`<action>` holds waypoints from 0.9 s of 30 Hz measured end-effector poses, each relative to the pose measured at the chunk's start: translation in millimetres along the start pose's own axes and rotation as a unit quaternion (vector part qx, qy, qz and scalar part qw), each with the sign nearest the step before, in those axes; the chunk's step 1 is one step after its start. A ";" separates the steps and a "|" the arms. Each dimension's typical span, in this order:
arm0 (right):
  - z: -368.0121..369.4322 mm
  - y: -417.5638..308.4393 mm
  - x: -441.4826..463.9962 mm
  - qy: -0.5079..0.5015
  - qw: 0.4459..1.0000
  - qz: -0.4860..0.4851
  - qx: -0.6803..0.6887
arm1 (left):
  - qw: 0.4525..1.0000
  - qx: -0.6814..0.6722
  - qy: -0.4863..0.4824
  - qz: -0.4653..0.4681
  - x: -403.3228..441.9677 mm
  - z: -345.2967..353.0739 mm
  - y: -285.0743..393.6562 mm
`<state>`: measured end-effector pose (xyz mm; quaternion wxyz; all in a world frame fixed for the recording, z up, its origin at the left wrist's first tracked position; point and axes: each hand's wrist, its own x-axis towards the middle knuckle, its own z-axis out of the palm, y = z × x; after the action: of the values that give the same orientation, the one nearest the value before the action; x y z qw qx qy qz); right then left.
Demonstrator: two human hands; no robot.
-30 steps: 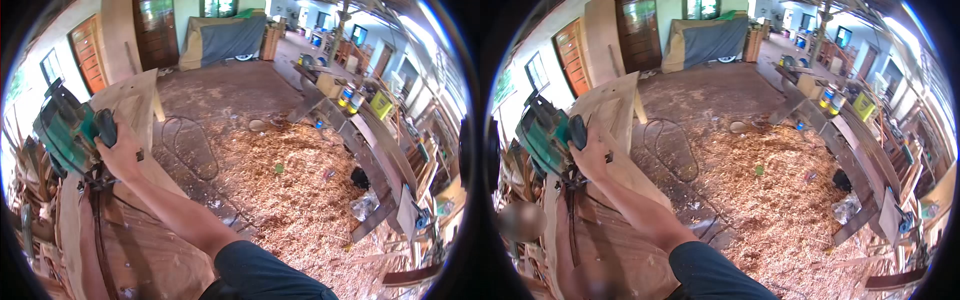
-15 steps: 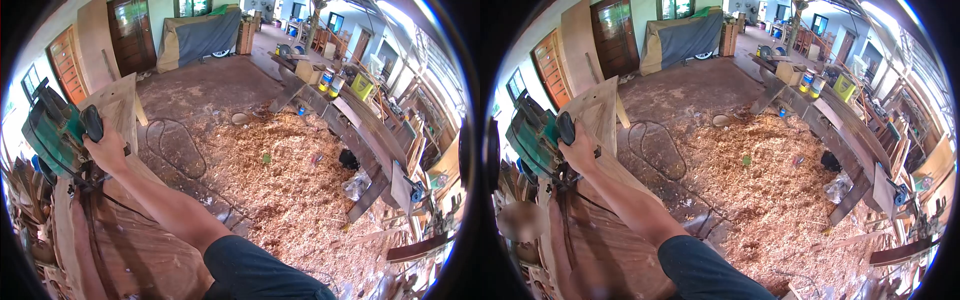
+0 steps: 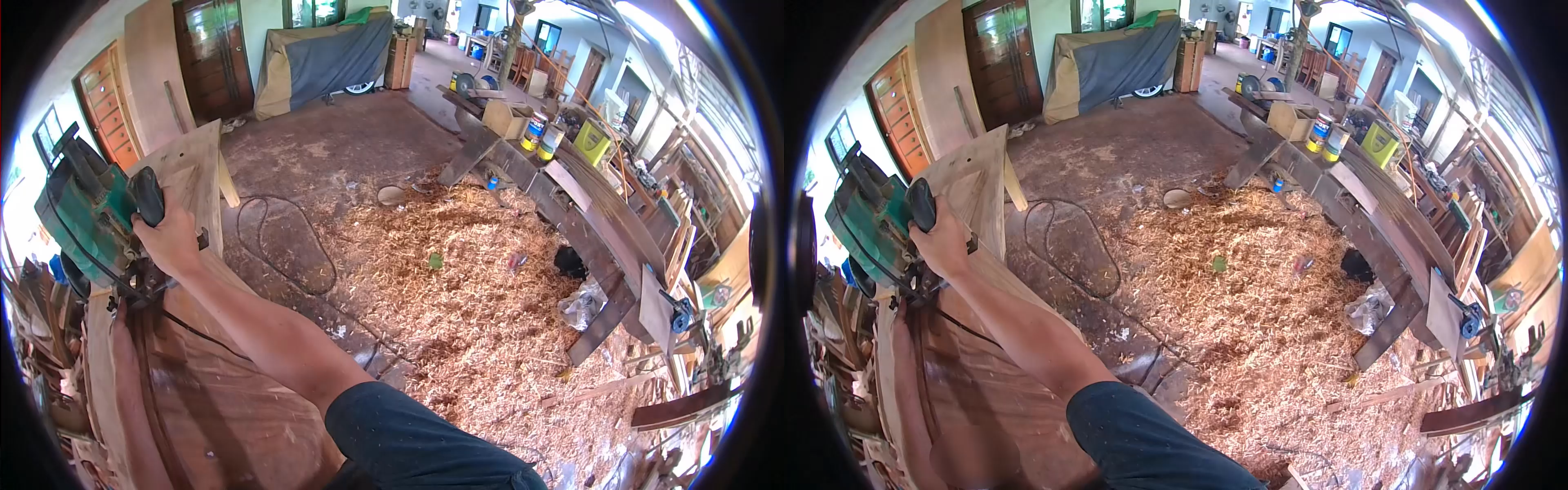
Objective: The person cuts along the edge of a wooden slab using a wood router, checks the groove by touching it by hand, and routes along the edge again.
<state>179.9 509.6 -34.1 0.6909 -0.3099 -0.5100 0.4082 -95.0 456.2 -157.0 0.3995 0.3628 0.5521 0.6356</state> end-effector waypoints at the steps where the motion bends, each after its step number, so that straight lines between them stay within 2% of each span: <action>1: 0.0 -0.7 0.0 0.000 1.000 0.002 0.004 | 1.000 -0.003 -0.007 -0.002 1.7 -0.8 0.3; 7: 4.5 13.2 7.0 0.013 1.000 -0.018 0.000 | 0.998 0.041 -0.032 -0.020 -7.8 13.0 19.7; 11: 0.9 4.3 5.2 -0.014 1.000 0.016 0.009 | 0.995 -0.047 -0.070 -0.046 4.8 9.6 7.3; 12: 9.1 22.3 11.9 0.028 0.996 -0.088 0.001 | 0.995 -0.059 -0.058 -0.049 7.4 16.3 2.7; 15: 0.6 4.6 21.0 0.009 0.999 -0.021 -0.024 | 0.997 -0.078 -0.016 -0.024 -36.4 70.8 41.6; 16: -0.9 -4.7 21.9 0.013 0.999 -0.006 -0.048 | 0.996 -0.079 -0.038 -0.023 -27.1 68.0 39.3; 17: -1.6 -19.9 23.2 0.009 0.999 -0.005 -0.045 | 0.997 -0.069 -0.045 -0.010 13.1 40.1 6.5; 18: 4.5 -5.5 30.0 0.001 0.999 -0.030 -0.043 | 0.991 -0.116 -0.059 -0.012 -7.0 60.5 20.6; 19: 8.7 11.1 35.8 0.016 0.999 -0.037 -0.033 | 0.999 0.043 0.030 0.011 -14.6 66.0 35.9; 23: 11.2 37.1 48.9 0.017 1.000 -0.021 -0.011 | 0.996 -0.040 0.028 -0.069 -34.1 87.6 61.6; 27: 9.9 27.7 48.3 0.015 1.000 0.007 -0.005 | 0.999 -0.042 0.017 -0.029 -26.4 90.5 54.7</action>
<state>170.7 565.3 -32.8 0.6942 -0.3230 -0.4988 0.4061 -8.2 465.6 -91.8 0.4232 0.3184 0.5416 0.6528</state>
